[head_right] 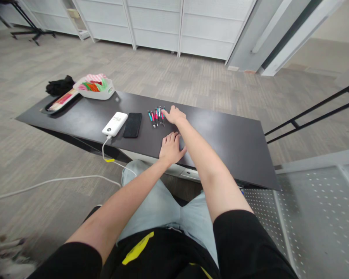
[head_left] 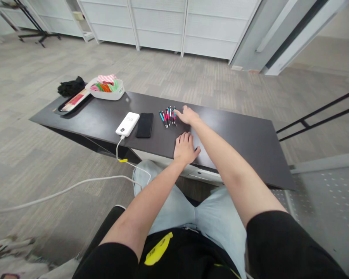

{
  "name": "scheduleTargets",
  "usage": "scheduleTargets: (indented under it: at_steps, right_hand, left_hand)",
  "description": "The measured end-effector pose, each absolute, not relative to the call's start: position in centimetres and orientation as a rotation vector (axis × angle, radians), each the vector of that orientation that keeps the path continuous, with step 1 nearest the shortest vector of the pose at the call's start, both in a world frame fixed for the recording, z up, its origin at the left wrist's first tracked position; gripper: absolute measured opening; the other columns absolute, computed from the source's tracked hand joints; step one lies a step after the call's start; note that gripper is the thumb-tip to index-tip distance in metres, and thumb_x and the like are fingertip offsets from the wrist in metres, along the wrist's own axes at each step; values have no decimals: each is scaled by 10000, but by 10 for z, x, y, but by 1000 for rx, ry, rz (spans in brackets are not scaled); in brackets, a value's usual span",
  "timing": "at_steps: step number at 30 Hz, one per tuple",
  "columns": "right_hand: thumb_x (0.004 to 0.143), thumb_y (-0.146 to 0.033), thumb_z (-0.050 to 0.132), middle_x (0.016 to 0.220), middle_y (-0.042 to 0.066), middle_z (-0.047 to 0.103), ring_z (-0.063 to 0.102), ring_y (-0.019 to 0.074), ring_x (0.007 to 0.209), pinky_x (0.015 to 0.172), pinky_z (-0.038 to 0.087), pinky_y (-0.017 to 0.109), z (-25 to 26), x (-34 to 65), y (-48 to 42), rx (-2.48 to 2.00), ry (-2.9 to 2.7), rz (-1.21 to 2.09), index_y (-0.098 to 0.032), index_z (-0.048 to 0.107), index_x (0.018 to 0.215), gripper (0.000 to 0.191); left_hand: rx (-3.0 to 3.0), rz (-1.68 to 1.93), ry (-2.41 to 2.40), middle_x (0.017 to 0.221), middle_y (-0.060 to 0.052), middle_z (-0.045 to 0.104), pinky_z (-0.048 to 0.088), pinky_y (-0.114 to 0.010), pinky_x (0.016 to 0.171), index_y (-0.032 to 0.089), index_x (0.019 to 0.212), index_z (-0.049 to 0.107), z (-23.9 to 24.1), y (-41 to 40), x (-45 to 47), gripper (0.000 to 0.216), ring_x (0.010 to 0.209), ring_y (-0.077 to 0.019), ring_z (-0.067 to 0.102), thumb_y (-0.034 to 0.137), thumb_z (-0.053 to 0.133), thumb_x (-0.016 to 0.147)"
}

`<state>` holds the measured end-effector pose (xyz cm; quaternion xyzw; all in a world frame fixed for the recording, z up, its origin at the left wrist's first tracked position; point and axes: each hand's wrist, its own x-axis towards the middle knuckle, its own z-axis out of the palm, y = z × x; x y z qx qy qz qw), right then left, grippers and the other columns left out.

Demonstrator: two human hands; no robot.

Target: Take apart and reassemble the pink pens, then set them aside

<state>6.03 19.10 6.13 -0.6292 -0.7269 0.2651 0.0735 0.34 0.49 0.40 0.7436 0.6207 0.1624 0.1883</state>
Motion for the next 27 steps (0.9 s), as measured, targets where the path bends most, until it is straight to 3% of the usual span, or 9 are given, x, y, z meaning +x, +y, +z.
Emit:
scheduleTargets:
  at_steps: [4,8,15,20,24,27]
  right_hand:
    - [1379,-449,630,1699,304,811,745,377,1628,1373,531,415,49,141,167,-1873,-2097,695,-83,637,1778,542]
    - [1339,-303,565,1694,336,791,747,390,1539,1359,520,422,37,224,119,-1977,-2022,593,-109,647,1776,485]
    - [1263,-405,487,1797,353,698,638,495,1707,1400,518,540,23,311,42,-2180,-2119,329,-311,679,1879,651]
    - [1261,-471,443,1718,331,755,700,491,1665,1421,539,596,22,320,28,-2190,-2032,342,-330,736,1826,651]
    - [1274,-498,457,1746,284,771,728,467,1663,1404,577,611,22,316,29,-2198,-2073,280,-381,749,1821,630]
    - [1288,-489,415,1754,271,780,740,444,1658,1399,588,585,22,315,28,-2211,-2089,279,-368,736,1839,649]
  left_hand:
    - [2107,474,1765,2012,-244,591,419,-714,1592,185,1843,699,-4,8,4,704,1932,-479,483,479,656,1205]
    - [2116,521,1769,1988,-218,628,443,-720,1570,259,1846,689,-7,9,2,682,1899,-465,527,485,669,1203]
    - [1984,563,1941,2040,-286,520,385,-654,1589,138,1940,563,4,7,-6,771,1938,-472,447,480,574,1249]
    - [1841,570,2229,2117,-279,390,317,-690,1591,107,2011,447,9,22,-54,881,1979,-489,331,463,562,1213]
    - [1860,473,2249,2087,-258,473,338,-626,1582,94,1982,504,11,42,-92,800,1930,-427,433,353,476,1225]
    - [1885,460,2230,2055,-202,551,379,-625,1555,173,1936,584,12,55,-102,732,1874,-403,514,305,432,1232]
